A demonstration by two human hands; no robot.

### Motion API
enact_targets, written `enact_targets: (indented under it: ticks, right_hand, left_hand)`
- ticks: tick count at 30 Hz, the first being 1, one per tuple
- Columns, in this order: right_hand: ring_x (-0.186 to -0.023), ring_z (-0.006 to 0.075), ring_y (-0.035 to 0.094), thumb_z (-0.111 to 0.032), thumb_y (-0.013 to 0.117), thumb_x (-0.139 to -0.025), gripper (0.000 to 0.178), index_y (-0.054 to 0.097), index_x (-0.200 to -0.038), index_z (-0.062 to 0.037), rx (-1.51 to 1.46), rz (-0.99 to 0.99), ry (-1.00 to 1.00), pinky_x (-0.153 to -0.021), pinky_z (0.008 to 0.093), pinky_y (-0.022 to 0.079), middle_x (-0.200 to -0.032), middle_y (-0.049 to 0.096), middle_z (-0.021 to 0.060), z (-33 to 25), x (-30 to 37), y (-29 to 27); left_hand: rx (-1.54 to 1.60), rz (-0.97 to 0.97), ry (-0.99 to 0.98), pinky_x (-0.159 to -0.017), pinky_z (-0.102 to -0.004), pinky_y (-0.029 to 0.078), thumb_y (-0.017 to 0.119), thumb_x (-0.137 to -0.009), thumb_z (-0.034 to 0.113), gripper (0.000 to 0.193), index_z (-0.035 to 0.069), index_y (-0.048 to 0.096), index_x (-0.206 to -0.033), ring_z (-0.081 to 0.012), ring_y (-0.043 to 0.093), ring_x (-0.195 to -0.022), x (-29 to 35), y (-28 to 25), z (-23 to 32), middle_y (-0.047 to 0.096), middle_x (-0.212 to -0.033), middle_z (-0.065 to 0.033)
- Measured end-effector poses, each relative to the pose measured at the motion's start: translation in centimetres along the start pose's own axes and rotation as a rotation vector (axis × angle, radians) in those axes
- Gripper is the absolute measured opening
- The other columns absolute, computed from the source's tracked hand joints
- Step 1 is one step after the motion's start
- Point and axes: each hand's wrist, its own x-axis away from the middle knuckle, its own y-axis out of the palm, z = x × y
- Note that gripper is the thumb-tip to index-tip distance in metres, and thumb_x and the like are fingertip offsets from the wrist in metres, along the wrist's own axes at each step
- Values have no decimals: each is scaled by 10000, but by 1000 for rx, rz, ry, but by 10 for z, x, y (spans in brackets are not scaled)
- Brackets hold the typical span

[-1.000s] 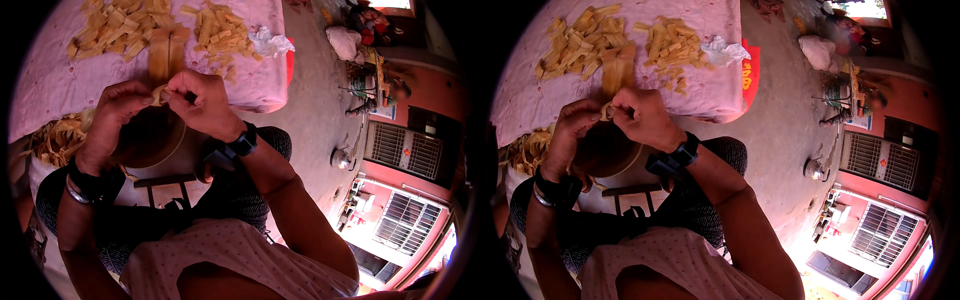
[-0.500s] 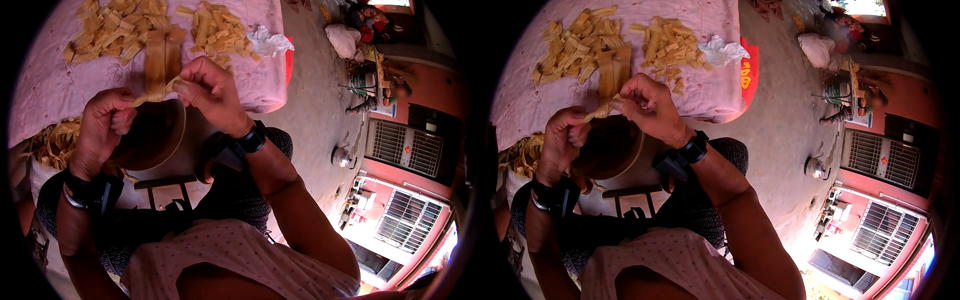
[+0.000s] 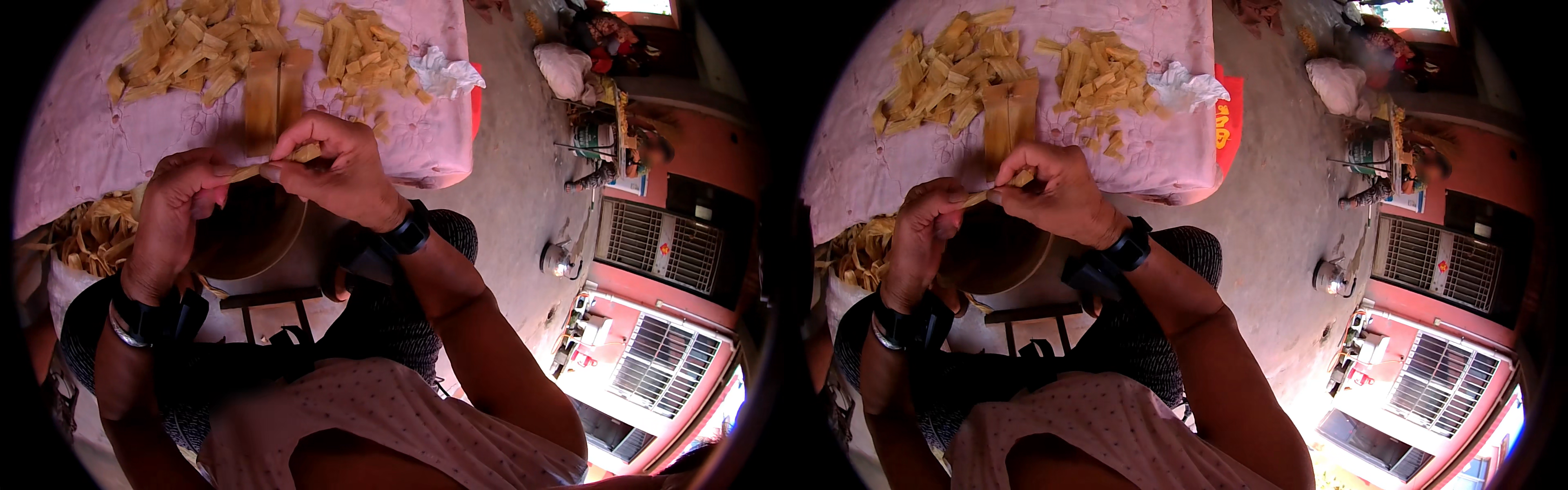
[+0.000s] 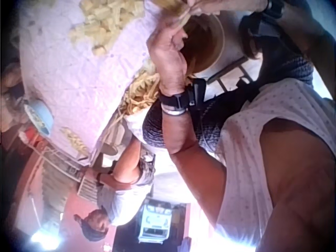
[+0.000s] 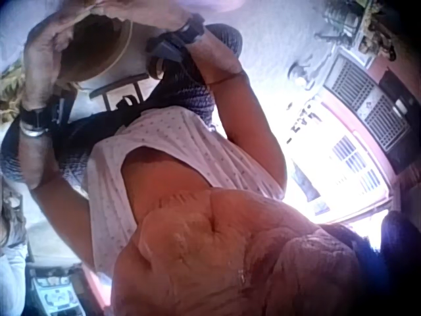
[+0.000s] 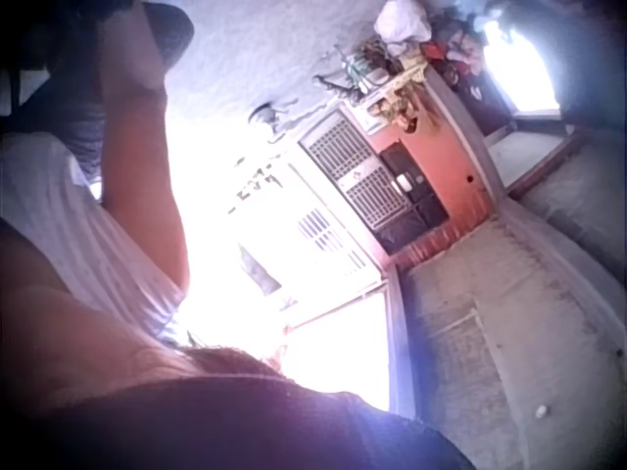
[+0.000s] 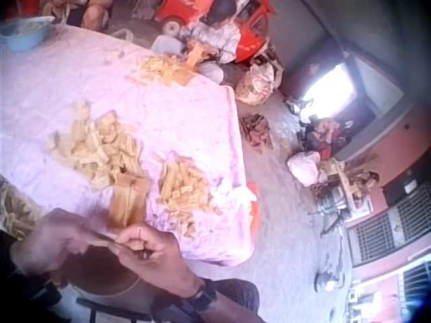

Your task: The person picks up thin strips of material from a bucket and folds them around a central piece on a wooden block by hand, repeating the process with multiple strips.

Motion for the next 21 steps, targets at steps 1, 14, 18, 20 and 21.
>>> enact_targets:
  ticks: [1, 14, 18, 20, 21]
  right_hand:
    - [-630, 65, 556, 82, 608, -749, 141, 553, -845, -5, 1, 1, -2, -584, 169, 468, -753, 575, 35, -2, -1, -3]
    - [-498, 78, 520, 9, 600, -779, 108, 511, -836, -14, -364, 271, 222, -405, 192, 384, -676, 601, 104, 21, -33, -27]
    - [-520, 71, 517, 0, 603, -779, 100, 510, -813, -15, -78, 279, 129, -446, 198, 405, -668, 570, 60, 43, -31, -29]
    - [-528, 70, 517, -1, 602, -781, 95, 510, -799, -15, 162, 299, 19, -463, 196, 413, -667, 559, 44, 43, -30, -29]
    - [-543, 76, 530, -4, 614, -780, 105, 513, -807, -10, 104, 294, 108, -468, 197, 414, -682, 577, 62, 33, -26, -30]
  left_hand:
    - [-22, 103, -58, -487, -193, 236, 561, -783, 168, 138, 37, 571, -739, -41, 327, -505, 1, 2, 5, 431, -589, 41]
    - [-230, 146, 104, -456, -180, 192, 581, -799, 182, 142, 67, 559, -719, -10, 274, -490, -39, -14, 29, 435, -613, 80]
    - [-339, 101, 265, -505, -173, 260, 580, -797, 133, 94, 61, 569, -738, -13, 336, -546, -57, -28, -2, 449, -632, 84]
    - [-714, 214, 289, -570, -178, 305, 564, -796, 95, 60, 59, 572, -748, -16, 376, -612, -61, -37, -13, 462, -651, 86]
    - [-581, 239, 259, -590, -194, 331, 586, -781, 118, 104, 27, 595, -732, -43, 421, -638, -57, -34, -11, 517, -662, 46]
